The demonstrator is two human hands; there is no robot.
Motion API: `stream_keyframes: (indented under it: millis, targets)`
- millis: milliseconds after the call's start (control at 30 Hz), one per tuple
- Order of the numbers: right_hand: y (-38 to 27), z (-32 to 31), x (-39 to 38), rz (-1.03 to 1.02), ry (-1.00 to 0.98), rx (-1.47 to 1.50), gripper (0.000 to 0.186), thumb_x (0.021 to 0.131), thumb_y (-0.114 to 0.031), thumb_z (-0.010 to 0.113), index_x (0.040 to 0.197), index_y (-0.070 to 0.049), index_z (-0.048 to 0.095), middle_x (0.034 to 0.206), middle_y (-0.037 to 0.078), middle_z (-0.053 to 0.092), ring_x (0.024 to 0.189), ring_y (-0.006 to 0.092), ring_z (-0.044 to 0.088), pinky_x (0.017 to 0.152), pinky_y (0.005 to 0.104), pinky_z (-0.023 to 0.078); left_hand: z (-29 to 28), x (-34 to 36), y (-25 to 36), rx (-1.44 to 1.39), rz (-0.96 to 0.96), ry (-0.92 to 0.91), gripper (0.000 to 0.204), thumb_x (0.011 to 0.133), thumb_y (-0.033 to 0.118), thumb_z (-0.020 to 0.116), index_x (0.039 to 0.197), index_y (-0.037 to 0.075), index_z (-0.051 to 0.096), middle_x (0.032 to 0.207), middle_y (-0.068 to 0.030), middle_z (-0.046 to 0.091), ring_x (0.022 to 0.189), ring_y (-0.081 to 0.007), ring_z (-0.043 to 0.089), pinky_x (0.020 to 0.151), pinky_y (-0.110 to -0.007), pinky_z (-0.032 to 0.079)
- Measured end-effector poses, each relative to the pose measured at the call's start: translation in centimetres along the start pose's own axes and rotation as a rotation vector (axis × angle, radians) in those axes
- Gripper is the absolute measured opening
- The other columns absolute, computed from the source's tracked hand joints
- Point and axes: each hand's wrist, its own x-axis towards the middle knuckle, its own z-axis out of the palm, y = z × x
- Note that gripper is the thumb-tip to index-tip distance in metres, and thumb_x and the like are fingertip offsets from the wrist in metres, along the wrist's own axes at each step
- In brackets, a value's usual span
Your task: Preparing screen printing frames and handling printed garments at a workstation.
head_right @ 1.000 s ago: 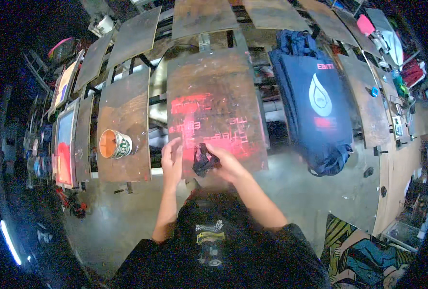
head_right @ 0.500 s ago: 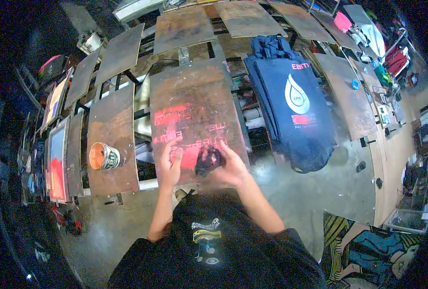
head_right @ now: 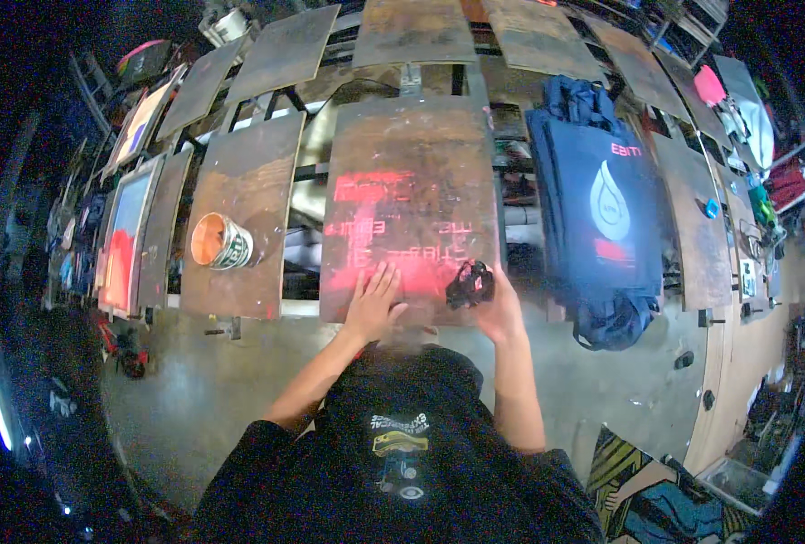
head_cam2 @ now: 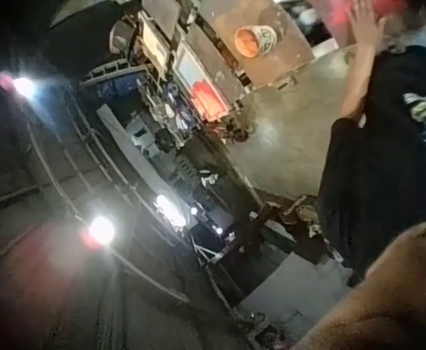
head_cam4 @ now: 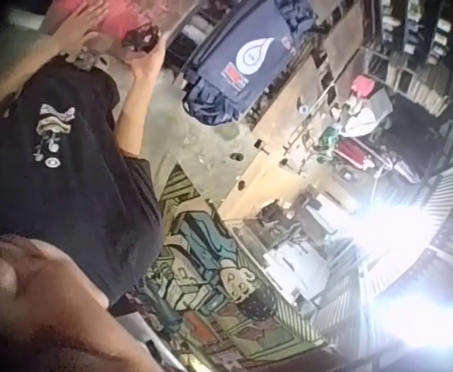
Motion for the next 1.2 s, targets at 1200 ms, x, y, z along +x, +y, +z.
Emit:
stream_keyframes:
  millis: [1200]
  targets:
    - [5.4, 0.3, 5.5, -0.705, 0.549, -0.489, 0.038, 0.081, 0.000, 0.069, 0.116, 0.006, 0.056, 0.102, 0.010, 0.063, 0.089, 0.0183, 0.063, 0.075, 0.0291, 0.053, -6.6, -10.7, -16.8, -0.237, -0.019, -0.027, 0.068, 0.098, 0.042, 0.045, 0.145, -0.004, 0.029, 0.154, -0.0194, 0.026, 0.146, -0.0341, 0.014, 0.116, -0.048, 0.017]
